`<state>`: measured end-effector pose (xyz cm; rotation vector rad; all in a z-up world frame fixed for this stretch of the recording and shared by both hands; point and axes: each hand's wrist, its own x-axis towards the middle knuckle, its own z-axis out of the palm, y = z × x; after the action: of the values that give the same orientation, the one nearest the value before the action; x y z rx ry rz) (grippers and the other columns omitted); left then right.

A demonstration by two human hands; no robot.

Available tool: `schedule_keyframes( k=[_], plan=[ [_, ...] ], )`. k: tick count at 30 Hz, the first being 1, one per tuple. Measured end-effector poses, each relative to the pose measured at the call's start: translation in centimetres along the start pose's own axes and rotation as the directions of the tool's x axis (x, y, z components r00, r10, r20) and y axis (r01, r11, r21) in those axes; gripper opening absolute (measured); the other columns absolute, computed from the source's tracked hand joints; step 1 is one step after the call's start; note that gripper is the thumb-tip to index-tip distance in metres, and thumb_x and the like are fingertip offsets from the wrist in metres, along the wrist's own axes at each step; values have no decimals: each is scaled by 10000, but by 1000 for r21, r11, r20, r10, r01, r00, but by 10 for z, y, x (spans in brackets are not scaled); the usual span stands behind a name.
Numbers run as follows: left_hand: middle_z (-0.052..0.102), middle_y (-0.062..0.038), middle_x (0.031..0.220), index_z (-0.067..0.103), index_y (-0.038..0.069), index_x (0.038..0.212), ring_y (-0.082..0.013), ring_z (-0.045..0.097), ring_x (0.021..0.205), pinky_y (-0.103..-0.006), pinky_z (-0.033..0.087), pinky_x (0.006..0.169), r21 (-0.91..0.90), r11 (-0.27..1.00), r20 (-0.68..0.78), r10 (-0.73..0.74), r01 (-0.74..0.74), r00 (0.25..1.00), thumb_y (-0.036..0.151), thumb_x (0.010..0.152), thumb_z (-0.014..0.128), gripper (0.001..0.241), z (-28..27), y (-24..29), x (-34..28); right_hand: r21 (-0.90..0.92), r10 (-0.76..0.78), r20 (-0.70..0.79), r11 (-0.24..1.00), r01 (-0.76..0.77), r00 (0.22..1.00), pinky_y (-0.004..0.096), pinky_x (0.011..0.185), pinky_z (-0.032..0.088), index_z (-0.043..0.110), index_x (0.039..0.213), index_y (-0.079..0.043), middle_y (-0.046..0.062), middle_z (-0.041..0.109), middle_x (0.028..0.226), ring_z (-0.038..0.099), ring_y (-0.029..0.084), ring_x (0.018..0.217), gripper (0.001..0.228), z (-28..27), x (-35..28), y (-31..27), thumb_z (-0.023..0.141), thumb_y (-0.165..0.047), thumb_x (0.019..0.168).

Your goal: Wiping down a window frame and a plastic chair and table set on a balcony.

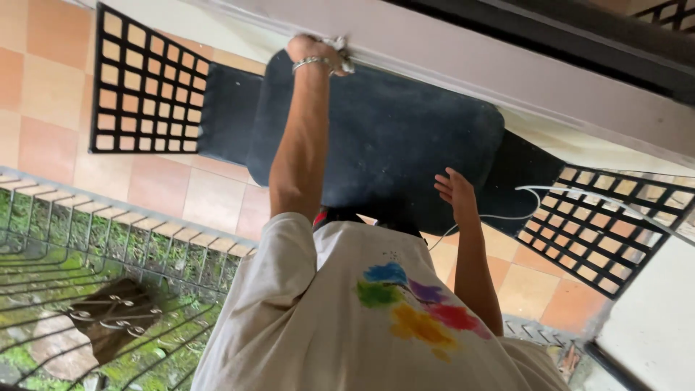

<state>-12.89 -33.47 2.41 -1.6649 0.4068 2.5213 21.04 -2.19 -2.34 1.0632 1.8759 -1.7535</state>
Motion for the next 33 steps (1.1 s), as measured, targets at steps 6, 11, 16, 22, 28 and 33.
schedule_keyframes(
  k=[6,11,16,22,28,33],
  plan=[
    [530,-107,885,501,90,833,-270,493,855,-568,398,854,-69,991,162,127,-117,979,301,957,316,307,-22,134,94,149,9,-14,989,-7,1000,352,965,504,500,1509,-70,132,689,1302,682,221,1102,606,61,16,8,436,-437,1030],
    [587,-230,1375,508,3,1415,-359,616,1179,-474,534,977,-257,938,-1,239,-232,971,426,1055,174,648,-19,78,87,134,-35,72,991,25,997,416,1065,471,427,1535,-21,197,623,1406,639,317,1247,653,121,15,-15,399,-429,1026],
    [605,-145,1275,559,95,1280,-282,577,1008,-460,461,813,-186,982,186,76,-40,980,452,1036,191,568,-47,-48,134,176,-121,191,981,87,974,452,1081,471,426,1552,-51,206,604,1442,623,350,1286,649,144,51,11,450,-454,1043],
    [464,-216,1426,433,13,1389,-372,445,1214,-497,362,968,-178,973,195,183,-149,964,419,1003,198,608,-26,19,78,193,-139,318,978,80,938,533,1101,445,402,1584,-103,204,568,1486,584,387,1328,611,167,94,16,488,-432,1077],
    [309,-294,1590,294,-76,1507,-469,300,1437,-537,254,1137,-126,962,190,264,-243,946,383,967,205,715,-1,164,57,4,-99,250,995,101,963,460,1105,455,435,1551,-93,180,606,1448,616,330,1307,609,207,26,-71,438,-437,1048],
    [461,-339,1484,405,-70,1423,-457,535,1252,-504,467,939,-113,912,171,409,-394,896,485,1063,38,757,-9,98,73,-141,-21,137,989,41,990,361,1063,502,476,1510,-81,128,662,1385,671,254,1232,658,212,7,-73,414,-500,1006]
  ],
)
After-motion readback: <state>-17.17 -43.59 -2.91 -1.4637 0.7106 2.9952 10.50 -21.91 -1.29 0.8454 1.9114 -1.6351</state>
